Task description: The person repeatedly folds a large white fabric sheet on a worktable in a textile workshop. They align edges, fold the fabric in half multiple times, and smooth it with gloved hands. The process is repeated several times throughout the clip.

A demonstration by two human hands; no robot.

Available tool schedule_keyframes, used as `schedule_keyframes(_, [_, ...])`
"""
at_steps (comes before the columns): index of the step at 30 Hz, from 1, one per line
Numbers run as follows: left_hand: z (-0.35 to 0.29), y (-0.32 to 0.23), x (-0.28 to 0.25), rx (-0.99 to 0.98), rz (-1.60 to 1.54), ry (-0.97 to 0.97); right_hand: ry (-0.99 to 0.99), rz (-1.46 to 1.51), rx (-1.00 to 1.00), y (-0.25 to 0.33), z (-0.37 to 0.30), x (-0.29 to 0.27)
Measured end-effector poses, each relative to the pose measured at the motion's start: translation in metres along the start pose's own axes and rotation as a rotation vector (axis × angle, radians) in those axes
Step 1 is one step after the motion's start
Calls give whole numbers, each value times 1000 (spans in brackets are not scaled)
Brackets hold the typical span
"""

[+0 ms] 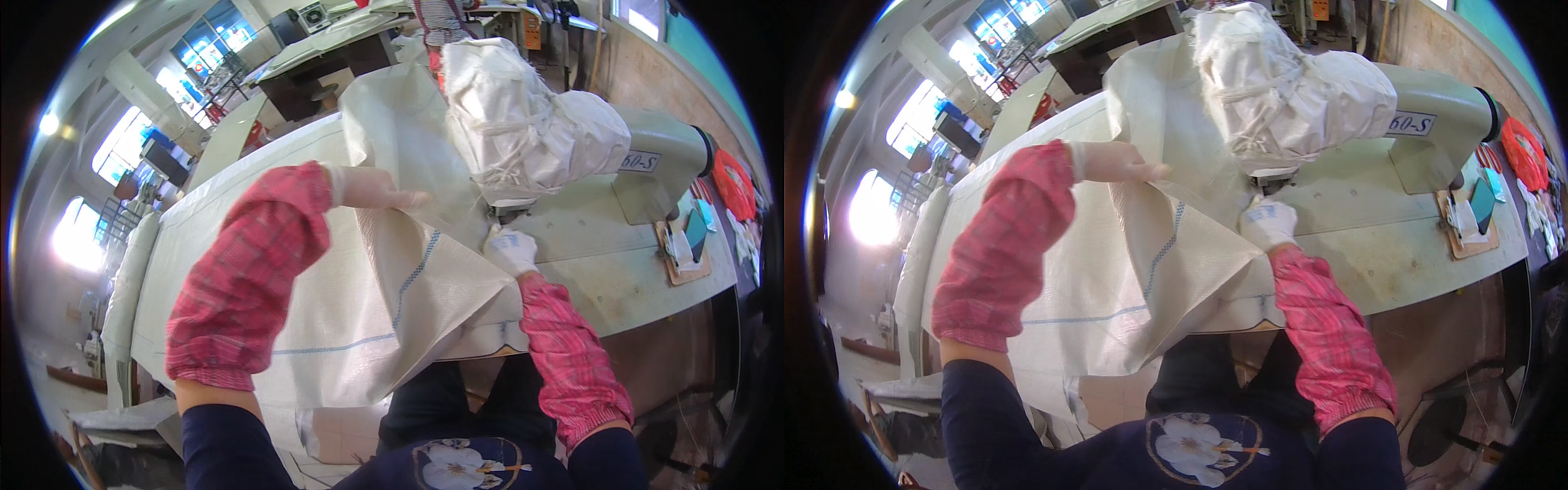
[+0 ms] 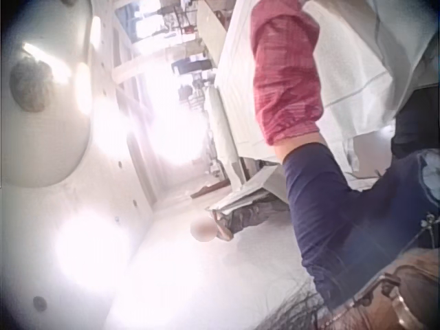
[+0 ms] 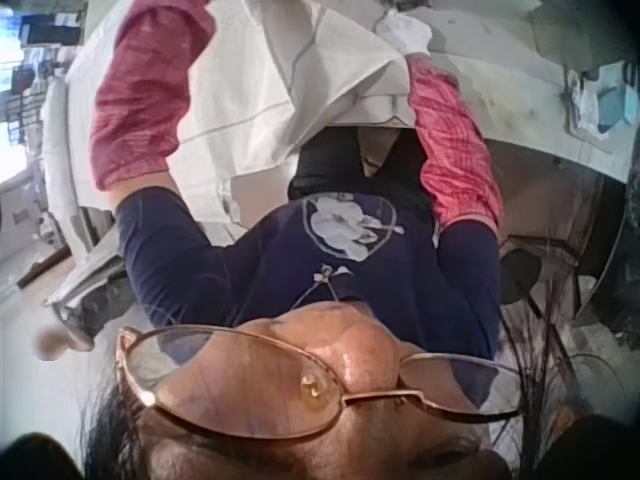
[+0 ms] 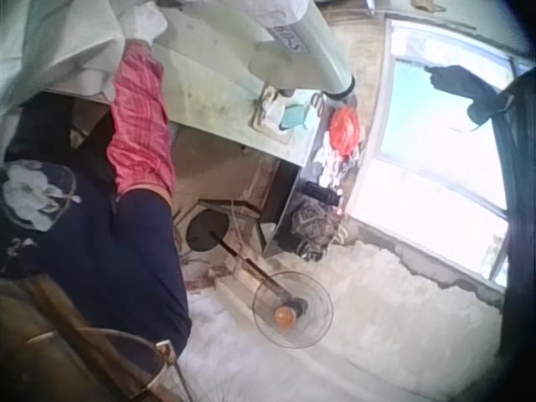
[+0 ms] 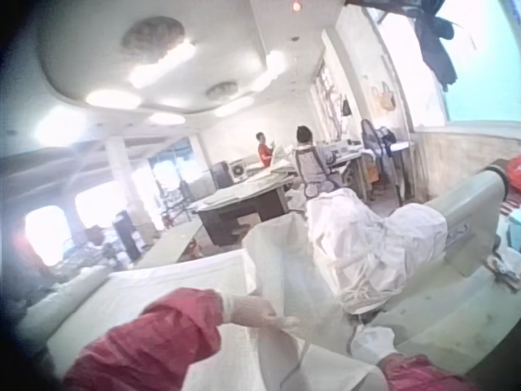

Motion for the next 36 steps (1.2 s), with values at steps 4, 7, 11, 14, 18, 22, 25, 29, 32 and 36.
schedule_keyframes(4, [-80,4,-15,97,180,-131,-191,217,-392,19,-35,-44])
schedule_keyframes(7, [-149,-21,-31,164,68,-313,-63,1654,-607,46,-97,-76])
schedule_keyframes(11, [-267,-96,-9,410,23,-211,-326,750,-1272,113,-174,-134])
schedule_keyframes(14, [-332,-154,45,472,369,128,-228,285,-1424,185,-231,-128])
schedule_keyframes(18, [-386,-201,54,704,383,-803,-336,331,-1433,203,-270,-146])
schedule_keyframes(22, [-330,-191,74,437,-478,472,-1071,115,-1079,120,-237,-220])
schedule_keyframes(25, [-266,-158,60,303,-109,160,-1270,102,-941,87,-232,-219])
schedule_keyframes(29, [-244,-93,43,22,279,113,-655,681,-1121,120,-246,-93])
schedule_keyframes(32, [-262,-84,67,108,334,428,-381,746,-1225,158,-272,6])
schedule_keyframes(36, [-241,-131,110,353,273,685,-50,673,-1183,149,-289,54])
Point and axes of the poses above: each hand's wrist, its own z-axis towards the middle knuckle, its own x-axis out of the palm, y = z × x, the point moved 3 cm from there along z, towards the middle knuckle, and after that the axes turned 13 degrees about -x, right-handed, at the moved point
